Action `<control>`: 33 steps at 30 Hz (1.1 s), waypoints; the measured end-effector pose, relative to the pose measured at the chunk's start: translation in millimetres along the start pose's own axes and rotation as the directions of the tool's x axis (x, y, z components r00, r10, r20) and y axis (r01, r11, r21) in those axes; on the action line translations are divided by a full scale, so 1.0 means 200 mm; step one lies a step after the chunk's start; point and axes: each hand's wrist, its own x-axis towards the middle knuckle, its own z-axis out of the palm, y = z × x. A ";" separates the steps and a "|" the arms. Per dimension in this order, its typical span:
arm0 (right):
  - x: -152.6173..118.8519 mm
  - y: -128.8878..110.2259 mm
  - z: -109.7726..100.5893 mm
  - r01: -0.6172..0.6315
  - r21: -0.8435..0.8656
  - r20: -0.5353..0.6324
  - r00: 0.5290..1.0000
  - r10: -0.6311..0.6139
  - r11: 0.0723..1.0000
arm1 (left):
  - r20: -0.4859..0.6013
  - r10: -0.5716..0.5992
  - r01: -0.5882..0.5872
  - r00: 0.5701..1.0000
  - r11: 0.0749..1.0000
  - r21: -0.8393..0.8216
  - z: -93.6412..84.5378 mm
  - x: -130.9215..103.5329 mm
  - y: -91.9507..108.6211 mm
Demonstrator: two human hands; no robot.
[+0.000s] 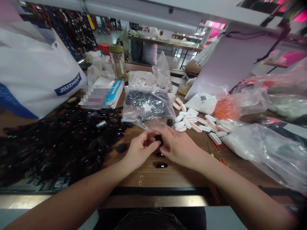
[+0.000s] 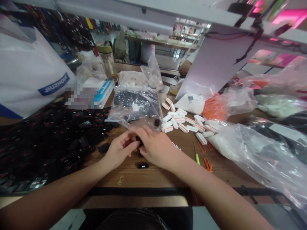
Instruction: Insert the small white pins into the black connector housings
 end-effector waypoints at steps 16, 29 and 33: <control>-0.43 0.48 -0.17 -0.561 -0.052 0.182 0.808 0.560 0.826 | -0.003 -0.042 0.042 0.999 0.996 -0.074 0.00 0.01 -0.03; -0.39 0.42 -0.14 -0.527 -0.121 0.213 0.814 0.541 0.841 | -0.013 -0.064 0.063 0.998 0.996 -0.064 0.01 0.00 0.00; -0.40 0.43 -0.13 -0.611 -0.148 0.188 0.755 0.628 0.778 | -0.015 -0.047 0.046 0.999 0.997 -0.054 0.01 0.00 0.00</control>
